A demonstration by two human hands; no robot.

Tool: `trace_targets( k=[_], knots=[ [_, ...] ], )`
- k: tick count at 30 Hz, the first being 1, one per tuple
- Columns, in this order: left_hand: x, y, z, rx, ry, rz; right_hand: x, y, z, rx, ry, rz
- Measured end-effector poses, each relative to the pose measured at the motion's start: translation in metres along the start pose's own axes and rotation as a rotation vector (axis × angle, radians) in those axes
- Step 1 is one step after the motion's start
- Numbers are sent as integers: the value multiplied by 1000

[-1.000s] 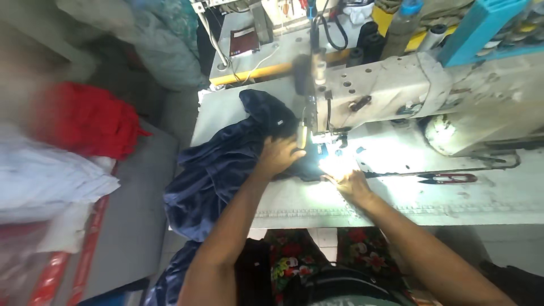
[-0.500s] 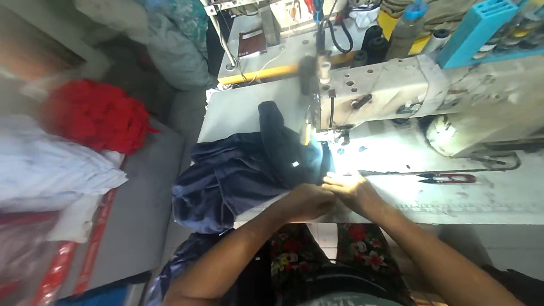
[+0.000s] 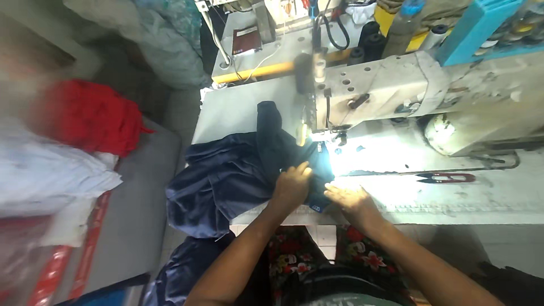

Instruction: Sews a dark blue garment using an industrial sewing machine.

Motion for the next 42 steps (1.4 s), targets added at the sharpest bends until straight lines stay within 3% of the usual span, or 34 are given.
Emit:
trace_targets(
  k=[4, 6, 8, 10, 14, 22, 24, 25, 27, 29, 34, 42],
  knots=[
    [5, -10, -18, -103, -43, -71, -1, 0, 0, 5, 7, 12],
    [10, -19, -35, -277, -67, -139, 0, 0, 0, 13, 4, 23],
    [16, -36, -55, -560, -44, -258, 1, 0, 0, 17, -17, 37],
    [11, -51, -59, -639, -10, -317, 1, 0, 0, 22, -27, 43],
    [-7, -67, -35, -467, -35, -364, 0, -1, 0, 13, 8, 30],
    [7, -83, -39, -524, -192, -550, -3, -2, -1, 8, 61, 18],
    [15, -73, -42, -487, -195, -461, -3, -1, 0, 5, 72, 15],
    [17, -64, -40, -397, -185, -340, -3, -2, 0, 5, 81, 10],
    [12, -43, -20, -47, -126, 19, -4, -1, 0, 2, 98, 6],
    [1, -28, 1, 52, 28, 240, -4, -2, 0, 6, 65, 19],
    [-11, -1, 15, 83, 126, 141, -4, -1, -1, -20, 58, 23],
    [-13, 0, 25, 161, 138, 99, -7, -4, 0, -12, 111, 37]
  ],
)
Point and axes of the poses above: each hand's wrist, its own y-axis away from the middle knuckle, its own z-axis out of the palm, x = y × z, the point moved 1 cm from there along -y, towards the middle knuckle, and after that the axes turned 3 degrees about z, right-handed, at the moved point
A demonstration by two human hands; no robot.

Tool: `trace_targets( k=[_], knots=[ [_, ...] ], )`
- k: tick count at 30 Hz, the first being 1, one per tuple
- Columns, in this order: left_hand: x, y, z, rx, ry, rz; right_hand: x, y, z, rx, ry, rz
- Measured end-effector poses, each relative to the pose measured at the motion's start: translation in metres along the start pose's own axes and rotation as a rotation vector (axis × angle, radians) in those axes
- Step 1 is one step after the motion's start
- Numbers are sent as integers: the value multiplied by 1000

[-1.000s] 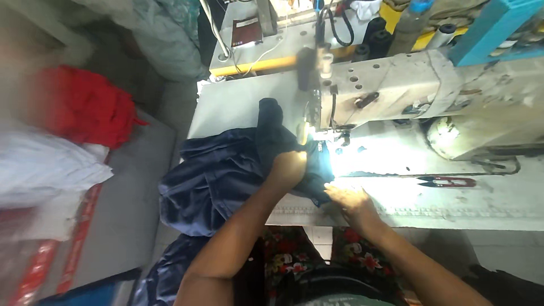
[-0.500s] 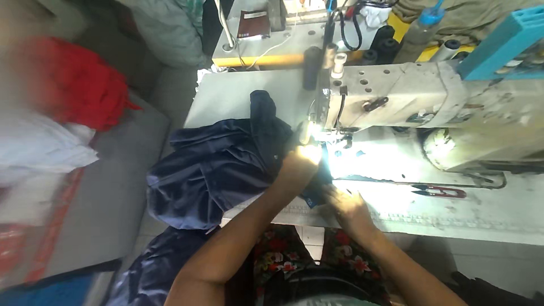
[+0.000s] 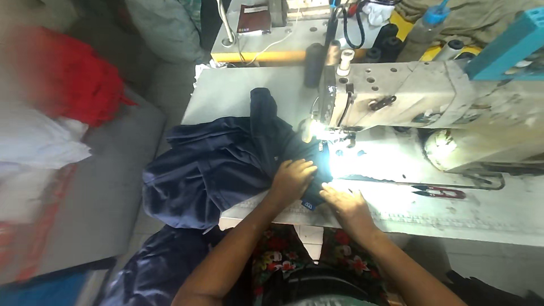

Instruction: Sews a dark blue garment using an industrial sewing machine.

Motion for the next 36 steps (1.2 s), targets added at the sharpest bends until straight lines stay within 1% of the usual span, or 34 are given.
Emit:
trace_targets(
  k=[22, 27, 31, 36],
  knots=[
    [-21, -18, 8, 22, -18, -7, 13, -21, 8, -1, 20, -11],
    [-23, -21, 7, 15, -33, -23, 16, -27, 11, 23, 51, -27],
    [-24, -20, 9, 71, -34, 7, 20, -30, 12, 30, 56, -31],
    [-26, -19, 10, 87, -60, 37, 22, -36, 14, 35, 62, -24]
  ],
)
Point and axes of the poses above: each hand's wrist, its own y-axis away from the middle knuckle, its own z-axis out of the palm, x = y × z, the point moved 1 cm from there along -y, towards the middle knuckle, and after that the axes turned 3 degrees about z, right-handed, at the moved point
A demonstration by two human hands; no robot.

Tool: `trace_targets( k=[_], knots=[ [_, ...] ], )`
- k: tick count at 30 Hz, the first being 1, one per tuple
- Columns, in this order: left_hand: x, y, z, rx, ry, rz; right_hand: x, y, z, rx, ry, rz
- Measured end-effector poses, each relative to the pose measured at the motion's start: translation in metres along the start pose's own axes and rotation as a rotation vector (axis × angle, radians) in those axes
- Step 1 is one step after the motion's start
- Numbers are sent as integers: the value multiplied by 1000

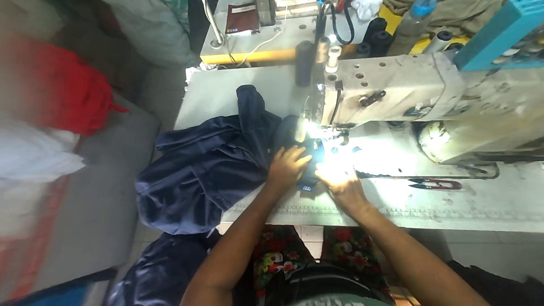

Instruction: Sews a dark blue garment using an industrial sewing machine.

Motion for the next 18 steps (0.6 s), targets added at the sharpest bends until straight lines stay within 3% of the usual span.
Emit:
trace_targets(
  k=[5, 10, 18],
  knots=[
    [2, 1, -3, 39, -3, 117, 1, -2, 2, -8, 5, 9],
    [13, 12, -13, -132, 63, 77, -3, 7, 0, -12, 47, -8],
    [10, 11, -5, -112, 27, 91, -7, 5, -2, -13, 78, 36]
  ],
)
Point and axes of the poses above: each hand's wrist, its own y-axis away from the middle knuckle, its own z-axis out of the palm, x = y × z, the point moved 1 cm from there along -y, towards the middle knuckle, and after that the axes turned 3 degrees about z, right-handed, at the moved point
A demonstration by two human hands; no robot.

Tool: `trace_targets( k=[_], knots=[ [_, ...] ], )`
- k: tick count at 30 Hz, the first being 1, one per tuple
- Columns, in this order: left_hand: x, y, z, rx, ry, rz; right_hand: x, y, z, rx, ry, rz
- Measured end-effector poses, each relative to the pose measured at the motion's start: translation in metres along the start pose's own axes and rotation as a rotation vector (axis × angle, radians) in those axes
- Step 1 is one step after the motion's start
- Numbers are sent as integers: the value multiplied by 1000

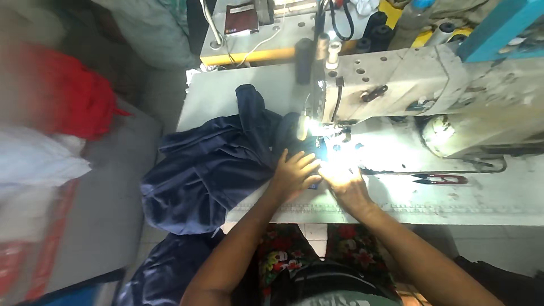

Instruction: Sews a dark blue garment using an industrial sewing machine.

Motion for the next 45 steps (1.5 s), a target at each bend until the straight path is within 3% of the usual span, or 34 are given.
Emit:
trace_targets(
  k=[45],
  knots=[
    [4, -14, 7, 17, -65, -119, 2, -9, 6, -16, 23, 128]
  ],
)
Point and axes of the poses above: each hand's wrist, its own y-axis away from the middle knuckle, its own z-axis out of the palm, x = y × z, the point moved 1 cm from there along -y, towards the middle knuckle, and after that the axes turned 3 degrees about z, right-handed, at the moved point
